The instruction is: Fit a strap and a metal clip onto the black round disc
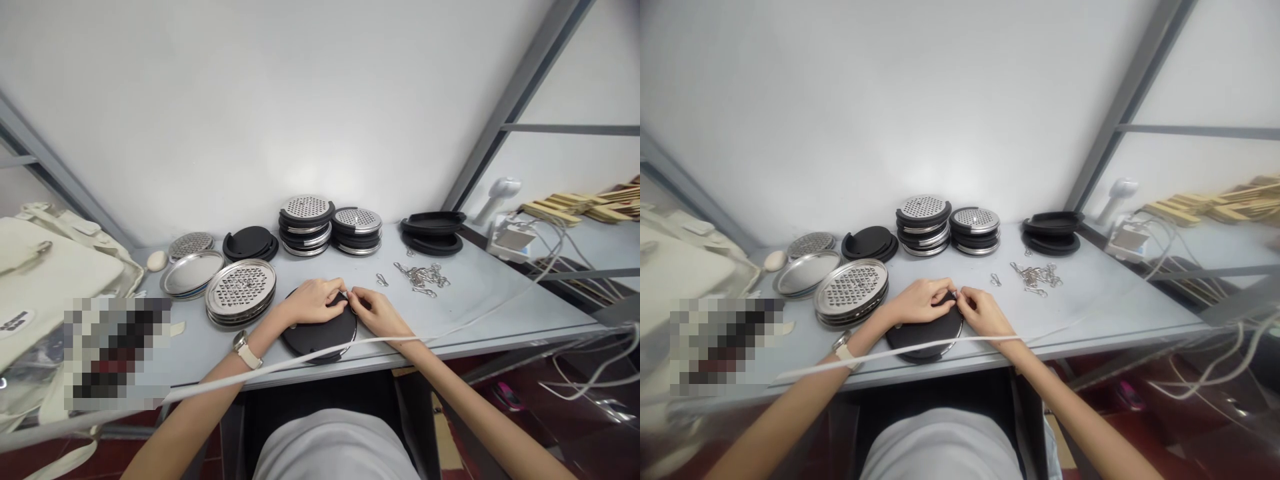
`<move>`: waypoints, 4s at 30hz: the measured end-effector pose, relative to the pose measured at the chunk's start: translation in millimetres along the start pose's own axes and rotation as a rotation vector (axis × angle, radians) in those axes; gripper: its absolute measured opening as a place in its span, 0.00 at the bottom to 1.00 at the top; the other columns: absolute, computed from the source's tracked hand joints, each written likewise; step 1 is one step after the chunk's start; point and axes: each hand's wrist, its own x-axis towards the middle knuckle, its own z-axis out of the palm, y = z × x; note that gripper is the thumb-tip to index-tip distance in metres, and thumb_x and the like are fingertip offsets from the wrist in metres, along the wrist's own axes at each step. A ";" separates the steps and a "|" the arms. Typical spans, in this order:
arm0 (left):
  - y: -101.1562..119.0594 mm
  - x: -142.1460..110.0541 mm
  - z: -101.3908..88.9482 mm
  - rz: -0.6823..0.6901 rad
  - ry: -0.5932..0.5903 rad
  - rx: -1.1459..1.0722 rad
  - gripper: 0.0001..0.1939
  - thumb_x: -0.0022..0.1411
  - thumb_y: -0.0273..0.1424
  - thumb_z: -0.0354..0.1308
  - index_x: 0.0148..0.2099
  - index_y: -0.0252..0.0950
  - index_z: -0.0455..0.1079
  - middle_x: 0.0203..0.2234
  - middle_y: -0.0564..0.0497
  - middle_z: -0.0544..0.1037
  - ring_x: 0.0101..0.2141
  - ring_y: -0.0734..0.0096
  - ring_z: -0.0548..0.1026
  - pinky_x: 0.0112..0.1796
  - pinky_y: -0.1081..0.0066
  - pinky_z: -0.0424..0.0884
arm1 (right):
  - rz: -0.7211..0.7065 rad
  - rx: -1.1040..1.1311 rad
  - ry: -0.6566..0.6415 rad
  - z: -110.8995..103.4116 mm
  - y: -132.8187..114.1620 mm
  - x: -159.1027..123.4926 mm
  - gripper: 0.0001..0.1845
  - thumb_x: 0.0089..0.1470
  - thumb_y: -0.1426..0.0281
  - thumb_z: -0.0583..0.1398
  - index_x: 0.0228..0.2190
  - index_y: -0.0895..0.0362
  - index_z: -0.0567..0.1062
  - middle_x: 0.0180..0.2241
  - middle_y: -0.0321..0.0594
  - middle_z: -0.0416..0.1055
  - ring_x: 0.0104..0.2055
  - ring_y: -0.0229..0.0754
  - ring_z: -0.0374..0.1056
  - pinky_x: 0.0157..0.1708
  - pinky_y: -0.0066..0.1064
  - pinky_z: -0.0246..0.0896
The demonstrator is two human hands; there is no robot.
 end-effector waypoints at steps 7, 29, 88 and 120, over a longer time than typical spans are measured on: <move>-0.9 -0.3 0.8 0.016 0.013 -0.028 0.06 0.60 0.34 0.52 0.38 0.38 0.63 0.19 0.60 0.62 0.20 0.78 0.61 0.25 0.76 0.56 | 0.023 0.012 -0.001 -1.1 -1.3 0.0 0.18 0.59 0.62 0.49 0.20 0.56 0.58 0.18 0.30 0.54 0.23 0.33 0.51 0.24 0.26 0.47; -1.6 0.0 2.3 0.029 0.023 -0.065 0.06 0.59 0.33 0.53 0.39 0.38 0.62 0.17 0.61 0.61 0.19 0.78 0.61 0.24 0.76 0.55 | 0.044 0.041 0.002 -1.1 -1.2 0.5 0.18 0.58 0.62 0.49 0.20 0.56 0.59 0.18 0.30 0.54 0.23 0.33 0.51 0.24 0.26 0.47; 0.7 -0.3 4.3 -0.083 0.132 0.177 0.07 0.58 0.37 0.53 0.37 0.39 0.62 0.21 0.57 0.68 0.22 0.72 0.66 0.25 0.72 0.54 | 0.081 0.128 0.109 -4.3 -1.8 1.3 0.20 0.60 0.57 0.48 0.21 0.55 0.59 0.19 0.31 0.59 0.23 0.35 0.57 0.27 0.27 0.53; 4.8 -1.7 1.5 -0.023 0.061 0.180 0.07 0.59 0.36 0.52 0.37 0.39 0.62 0.23 0.56 0.70 0.24 0.71 0.69 0.25 0.72 0.56 | -0.003 -0.084 0.026 -1.6 -4.0 -0.1 0.16 0.61 0.64 0.47 0.22 0.55 0.59 0.19 0.31 0.60 0.22 0.35 0.56 0.25 0.27 0.48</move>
